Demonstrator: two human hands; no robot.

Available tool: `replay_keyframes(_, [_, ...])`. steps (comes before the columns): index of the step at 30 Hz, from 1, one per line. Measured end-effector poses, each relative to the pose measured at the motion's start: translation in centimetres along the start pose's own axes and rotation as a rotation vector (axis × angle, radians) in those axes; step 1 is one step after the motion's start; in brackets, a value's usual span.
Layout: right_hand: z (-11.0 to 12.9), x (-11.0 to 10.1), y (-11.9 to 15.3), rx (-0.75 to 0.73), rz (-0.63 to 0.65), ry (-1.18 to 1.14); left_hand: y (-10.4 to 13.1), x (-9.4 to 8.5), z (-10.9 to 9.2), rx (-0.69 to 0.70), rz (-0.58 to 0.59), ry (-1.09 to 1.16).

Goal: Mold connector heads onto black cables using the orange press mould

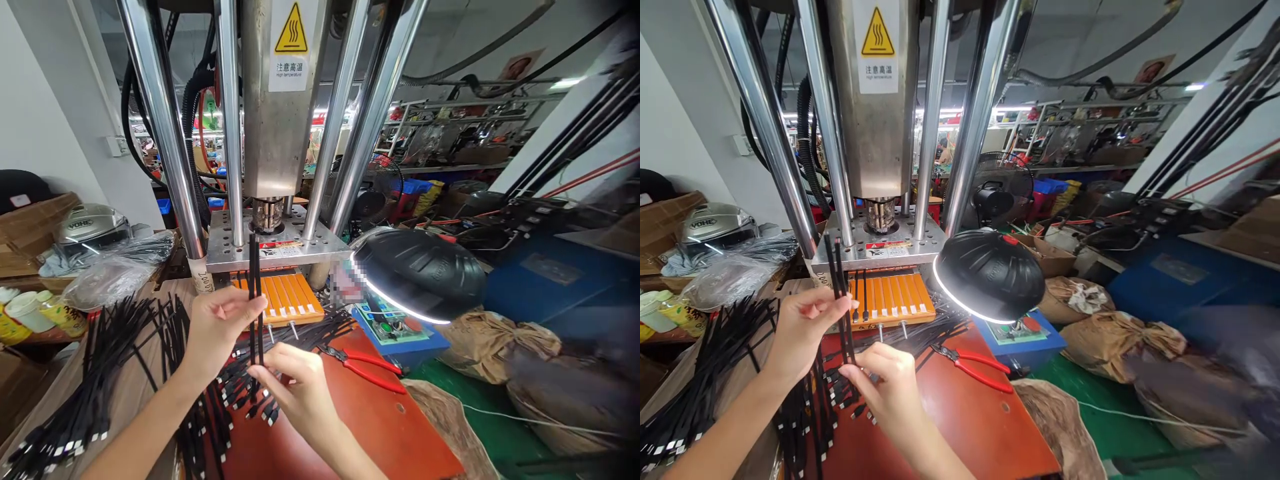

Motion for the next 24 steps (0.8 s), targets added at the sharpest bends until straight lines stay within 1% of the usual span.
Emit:
replay_keyframes(1, [-0.9,0.1,0.0,0.032,0.008,0.000,-0.5,0.3,0.2,0.023,0.034,-0.035])
replay_keyframes(2, [-2.0,0.0,-0.3,0.068,0.012,0.007,-0.9,0.7,0.3,0.065,0.089,-0.123])
replay_keyframes(4, [-4.7,-0.4,-1.4,0.171,0.021,0.026,-1.2,1.7,0.9,0.191,0.237,-0.441])
replay_keyframes(6, [-7.8,-0.8,-3.2,0.308,0.034,0.013,-0.7,2.8,2.4,0.320,0.388,-0.759])
replay_keyframes(7, [-9.2,-1.0,-4.2,0.374,0.043,-0.006,-0.3,3.1,3.3,0.375,0.451,-0.843])
replay_keyframes(8, [-10.5,-1.0,-5.2,0.427,0.056,-0.027,0.1,3.4,4.3,0.417,0.507,-0.872])
replay_keyframes(10, [-12.5,-0.9,-7.2,0.492,0.085,-0.062,0.7,3.8,5.9,0.472,0.592,-0.858])
replay_keyframes(12, [-13.9,-0.6,-8.9,0.518,0.113,-0.077,0.9,3.9,7.3,0.478,0.634,-0.864])
replay_keyframes(15, [-15.3,-0.3,-10.9,0.517,0.111,-0.075,0.7,3.8,8.7,0.431,0.673,-0.876])
replay_keyframes(20, [-16.2,0.0,-13.1,0.469,0.106,-0.017,0.5,3.7,9.1,0.448,0.665,-0.893])
replay_keyframes(22, [-16.1,-0.2,-13.5,0.434,0.102,0.036,0.8,3.8,9.1,0.474,0.651,-0.927])
replay_keyframes(24, [-15.5,-0.9,-13.4,0.385,0.068,0.109,1.2,4.0,9.0,0.510,0.636,-0.976])
Point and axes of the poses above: each hand's wrist, its own y-axis away from the middle knuckle, its own x-axis out of the palm, z = x × y, the point moved 9 cm from there along -y, towards the middle knuckle, and after that the axes turned 1 degree about x, right-handed, at the moved point
